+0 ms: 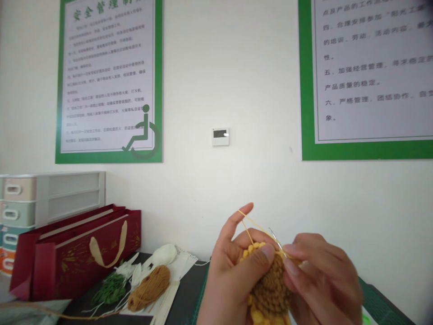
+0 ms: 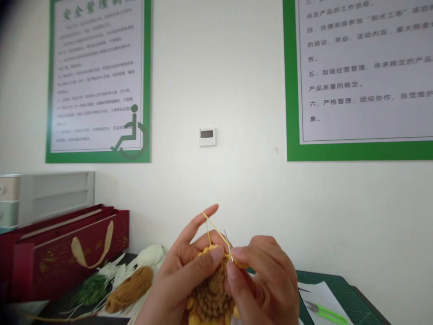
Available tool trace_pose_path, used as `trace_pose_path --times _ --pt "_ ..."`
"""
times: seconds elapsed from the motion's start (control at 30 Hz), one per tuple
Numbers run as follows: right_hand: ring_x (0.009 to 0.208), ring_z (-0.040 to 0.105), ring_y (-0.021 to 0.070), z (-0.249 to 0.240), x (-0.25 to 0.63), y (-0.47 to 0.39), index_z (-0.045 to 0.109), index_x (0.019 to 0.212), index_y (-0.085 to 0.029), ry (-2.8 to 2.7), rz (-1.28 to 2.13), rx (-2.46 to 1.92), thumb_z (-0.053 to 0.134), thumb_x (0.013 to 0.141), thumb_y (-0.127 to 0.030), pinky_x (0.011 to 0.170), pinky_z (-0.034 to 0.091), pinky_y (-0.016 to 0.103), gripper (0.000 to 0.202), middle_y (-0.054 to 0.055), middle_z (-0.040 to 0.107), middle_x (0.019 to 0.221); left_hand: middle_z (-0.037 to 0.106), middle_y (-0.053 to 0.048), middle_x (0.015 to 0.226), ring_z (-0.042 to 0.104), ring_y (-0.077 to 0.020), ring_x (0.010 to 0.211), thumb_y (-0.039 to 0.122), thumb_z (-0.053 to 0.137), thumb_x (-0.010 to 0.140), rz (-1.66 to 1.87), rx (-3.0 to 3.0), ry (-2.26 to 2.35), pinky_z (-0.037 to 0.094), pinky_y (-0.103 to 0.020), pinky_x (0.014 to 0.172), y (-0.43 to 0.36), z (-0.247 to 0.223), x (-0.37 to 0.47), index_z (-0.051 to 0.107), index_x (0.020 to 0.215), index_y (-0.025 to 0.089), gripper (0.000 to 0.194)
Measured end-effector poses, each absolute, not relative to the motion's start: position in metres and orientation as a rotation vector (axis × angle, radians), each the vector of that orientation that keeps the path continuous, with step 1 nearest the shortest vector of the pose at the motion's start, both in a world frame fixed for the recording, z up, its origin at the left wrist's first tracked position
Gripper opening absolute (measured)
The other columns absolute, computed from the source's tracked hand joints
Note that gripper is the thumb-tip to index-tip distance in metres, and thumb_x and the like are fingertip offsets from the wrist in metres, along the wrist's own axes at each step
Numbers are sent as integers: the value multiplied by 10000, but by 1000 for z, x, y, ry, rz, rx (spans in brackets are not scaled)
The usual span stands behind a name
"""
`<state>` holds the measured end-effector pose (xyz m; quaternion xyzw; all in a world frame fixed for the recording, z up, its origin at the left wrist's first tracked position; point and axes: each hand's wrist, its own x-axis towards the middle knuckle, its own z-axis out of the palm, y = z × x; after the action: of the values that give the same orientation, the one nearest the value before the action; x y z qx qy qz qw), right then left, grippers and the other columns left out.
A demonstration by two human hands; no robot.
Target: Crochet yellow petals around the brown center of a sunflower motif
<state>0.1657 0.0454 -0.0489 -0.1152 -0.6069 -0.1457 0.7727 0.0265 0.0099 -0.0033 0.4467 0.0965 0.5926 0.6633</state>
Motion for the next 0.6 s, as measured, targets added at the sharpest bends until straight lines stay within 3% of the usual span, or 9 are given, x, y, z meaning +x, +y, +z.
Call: trace_pose_path --times 0.1,0.17,0.27,0.6 --pt "833 649 223 -43 151 47 772 1046 -292 -1256 -293 -50 643 931 -146 652 538 407 226 52 696 1006 703 -75 874 664 -159 726 91 789 782 1178 965 132 519 -276 742 15 -2 23 571 1443 126 696" --pt "816 628 196 -35 141 46 748 1017 -293 -1267 -1 11 643 961 -191 670 528 380 158 28 674 933 711 -75 889 669 -158 744 60 781 778 1181 972 67 519 -295 789 18 -2 20 552 1476 161 742" --pt "754 602 163 -27 137 43 710 950 -284 -1288 365 81 665 971 -296 639 506 327 51 7 648 867 699 -55 846 652 -143 702 31 777 785 1196 1029 9 501 -278 734 22 -2 15 545 1494 197 764" --pt "664 510 157 -32 162 41 641 905 -263 -1336 828 31 579 1000 -424 607 440 309 198 -2 553 722 678 -49 816 603 -166 747 85 800 802 1094 1162 25 452 -343 762 24 -3 6 618 1419 209 655"
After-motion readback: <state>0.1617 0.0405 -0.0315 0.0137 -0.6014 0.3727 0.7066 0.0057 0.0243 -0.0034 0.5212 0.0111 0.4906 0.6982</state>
